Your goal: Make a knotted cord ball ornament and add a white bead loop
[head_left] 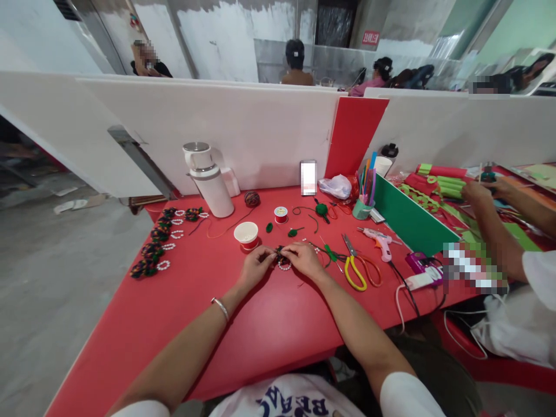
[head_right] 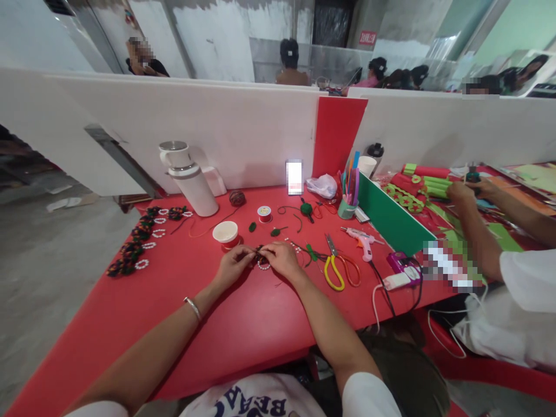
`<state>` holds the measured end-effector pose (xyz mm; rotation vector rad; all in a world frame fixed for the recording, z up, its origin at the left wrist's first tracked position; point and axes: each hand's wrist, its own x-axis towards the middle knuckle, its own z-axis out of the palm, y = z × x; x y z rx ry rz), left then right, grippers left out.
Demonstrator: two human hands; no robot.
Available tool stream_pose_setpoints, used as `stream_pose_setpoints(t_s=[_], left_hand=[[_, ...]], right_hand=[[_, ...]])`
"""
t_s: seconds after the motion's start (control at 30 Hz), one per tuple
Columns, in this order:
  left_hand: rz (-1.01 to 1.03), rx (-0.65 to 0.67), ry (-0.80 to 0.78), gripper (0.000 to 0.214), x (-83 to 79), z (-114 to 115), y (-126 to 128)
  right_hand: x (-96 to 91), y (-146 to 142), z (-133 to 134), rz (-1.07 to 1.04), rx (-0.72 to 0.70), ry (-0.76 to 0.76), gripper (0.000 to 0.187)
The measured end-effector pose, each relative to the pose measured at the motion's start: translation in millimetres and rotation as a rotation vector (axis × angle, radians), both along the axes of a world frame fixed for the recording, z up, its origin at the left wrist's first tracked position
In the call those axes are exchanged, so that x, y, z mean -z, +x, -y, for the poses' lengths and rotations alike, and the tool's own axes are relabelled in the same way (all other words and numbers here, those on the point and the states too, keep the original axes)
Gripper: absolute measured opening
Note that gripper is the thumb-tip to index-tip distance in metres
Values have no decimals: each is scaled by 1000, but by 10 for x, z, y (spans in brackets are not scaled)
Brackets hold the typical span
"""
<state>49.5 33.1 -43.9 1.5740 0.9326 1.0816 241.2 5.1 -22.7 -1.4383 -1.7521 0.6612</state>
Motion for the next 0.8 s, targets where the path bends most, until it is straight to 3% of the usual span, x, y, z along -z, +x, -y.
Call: stream_pose_setpoints(t_s=[0.2,0.4,0.63,0.8], left_hand=[[-119,-38,-23,37,3,13,1],[-154,-43,-8,37,15,14,1],[-87,-57,-11,28,38,5,9],[-107,-122,16,22,60,1,-3]], right_hand=[[-138,-3,68,297,50,68,24],[-156,-25,97,423,28,-13,38],[-142,43,50,237,-128,-147,20],[-164,31,81,323,-47,-67,13]])
